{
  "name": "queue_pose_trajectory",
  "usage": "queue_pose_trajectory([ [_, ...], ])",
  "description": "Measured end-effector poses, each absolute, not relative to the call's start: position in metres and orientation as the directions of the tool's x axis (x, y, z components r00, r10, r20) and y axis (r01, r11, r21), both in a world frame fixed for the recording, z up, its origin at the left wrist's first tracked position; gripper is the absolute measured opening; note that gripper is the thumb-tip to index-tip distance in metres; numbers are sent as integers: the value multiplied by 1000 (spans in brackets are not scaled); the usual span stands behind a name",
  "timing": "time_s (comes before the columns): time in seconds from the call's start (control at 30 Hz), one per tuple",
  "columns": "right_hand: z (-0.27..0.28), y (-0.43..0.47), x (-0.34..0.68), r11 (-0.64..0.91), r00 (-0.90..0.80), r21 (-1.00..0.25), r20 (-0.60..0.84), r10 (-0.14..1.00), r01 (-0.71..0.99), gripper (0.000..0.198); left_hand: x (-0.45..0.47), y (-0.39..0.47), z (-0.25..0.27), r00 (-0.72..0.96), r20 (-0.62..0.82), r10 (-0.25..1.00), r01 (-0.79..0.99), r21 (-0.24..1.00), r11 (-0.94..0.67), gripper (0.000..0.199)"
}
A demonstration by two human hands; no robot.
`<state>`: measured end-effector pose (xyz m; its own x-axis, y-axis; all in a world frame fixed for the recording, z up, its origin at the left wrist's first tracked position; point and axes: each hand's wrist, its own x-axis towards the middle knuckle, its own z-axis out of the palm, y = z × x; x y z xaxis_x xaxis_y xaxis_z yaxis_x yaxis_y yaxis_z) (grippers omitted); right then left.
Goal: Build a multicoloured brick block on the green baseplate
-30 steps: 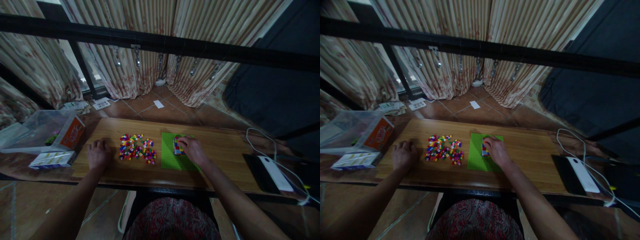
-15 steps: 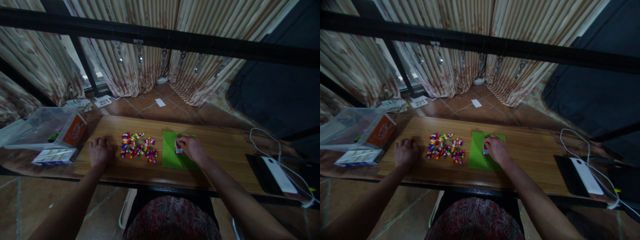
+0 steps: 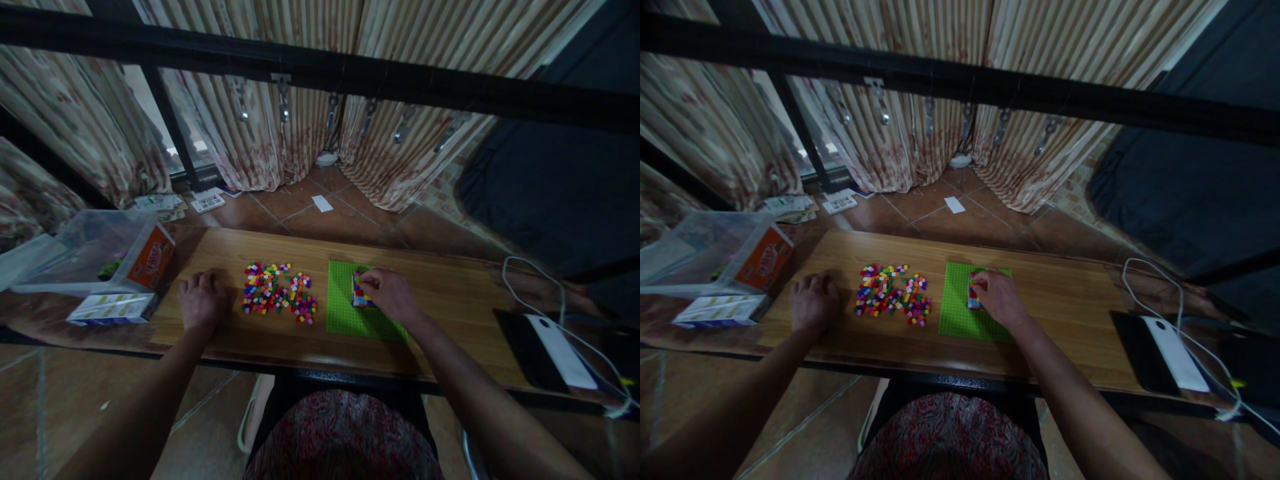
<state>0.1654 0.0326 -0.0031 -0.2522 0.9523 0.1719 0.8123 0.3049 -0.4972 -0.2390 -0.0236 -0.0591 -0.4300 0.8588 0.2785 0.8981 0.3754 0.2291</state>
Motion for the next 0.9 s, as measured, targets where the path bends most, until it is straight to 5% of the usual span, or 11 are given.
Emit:
queue_pose_trajectory([
  [0.27, -16, 43, 167, 278, -159, -484, 272, 949, 830, 21, -237, -25, -59, -432, 296, 852, 896, 248, 369, 43],
  [0.9, -34, 46, 172, 170, -76, -612, 177, 981, 772, 30, -238, -24, -63, -450, 290, 844, 885, 268, 380, 41],
])
